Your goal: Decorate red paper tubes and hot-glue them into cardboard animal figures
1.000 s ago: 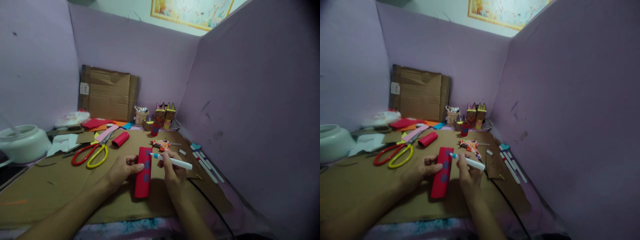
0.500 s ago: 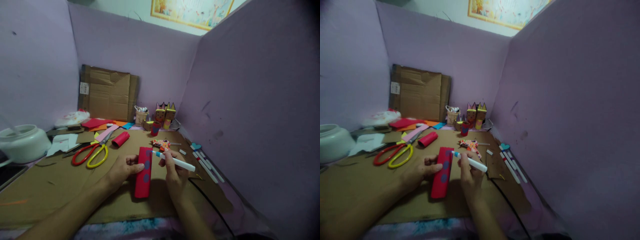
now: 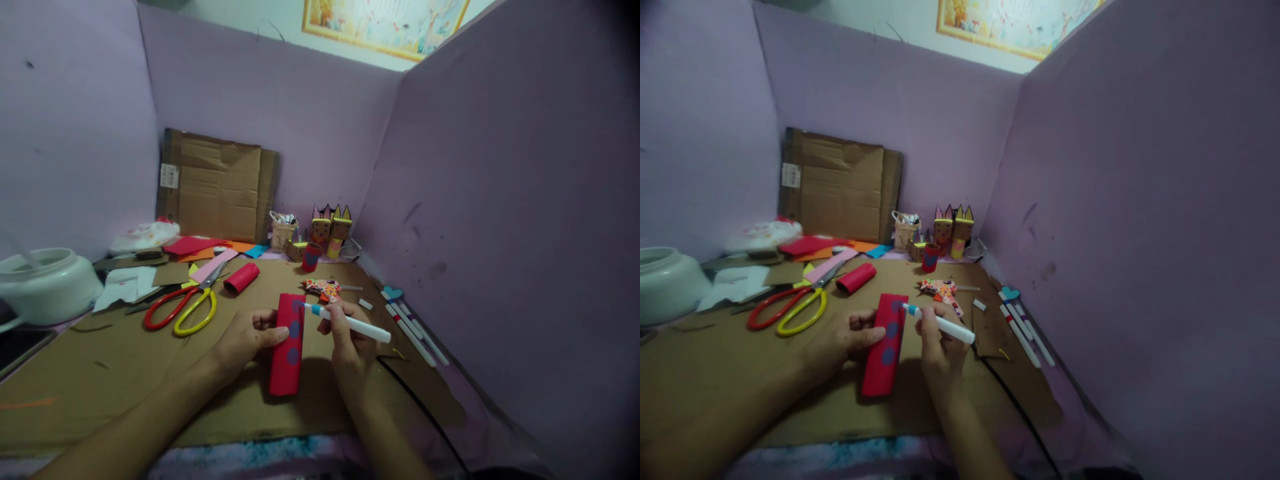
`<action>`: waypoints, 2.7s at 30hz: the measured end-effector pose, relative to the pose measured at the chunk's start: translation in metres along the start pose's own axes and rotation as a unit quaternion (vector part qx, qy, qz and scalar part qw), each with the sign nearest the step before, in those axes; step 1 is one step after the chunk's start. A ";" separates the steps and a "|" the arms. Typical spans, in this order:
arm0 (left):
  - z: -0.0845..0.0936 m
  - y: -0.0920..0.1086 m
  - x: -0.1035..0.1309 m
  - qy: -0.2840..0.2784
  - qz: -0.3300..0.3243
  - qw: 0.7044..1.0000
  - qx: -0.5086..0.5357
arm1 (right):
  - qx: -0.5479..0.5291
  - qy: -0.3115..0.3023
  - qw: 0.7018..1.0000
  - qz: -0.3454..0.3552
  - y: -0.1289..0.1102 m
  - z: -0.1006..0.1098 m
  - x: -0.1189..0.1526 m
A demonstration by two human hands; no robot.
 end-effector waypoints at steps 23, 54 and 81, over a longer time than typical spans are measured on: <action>0.000 0.001 0.000 0.003 -0.015 1.000 -0.007 | 0.014 -0.024 1.000 -0.002 0.000 -0.004 -0.001; 0.000 0.000 0.000 0.002 -0.007 1.000 0.004 | 0.003 -0.004 1.000 0.006 -0.005 -0.001 0.000; -0.001 0.002 0.000 -0.006 -0.009 1.000 -0.001 | -0.014 -0.021 1.000 0.012 0.001 -0.003 0.001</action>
Point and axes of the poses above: each hand's wrist, its own x-axis away from the middle knuckle, its own z-axis out of the back of the hand, y = z × x, the point moved 6 cm from there along -x, towards the middle knuckle, and after that the axes turned 6 degrees about -y, right-handed, at the moved point
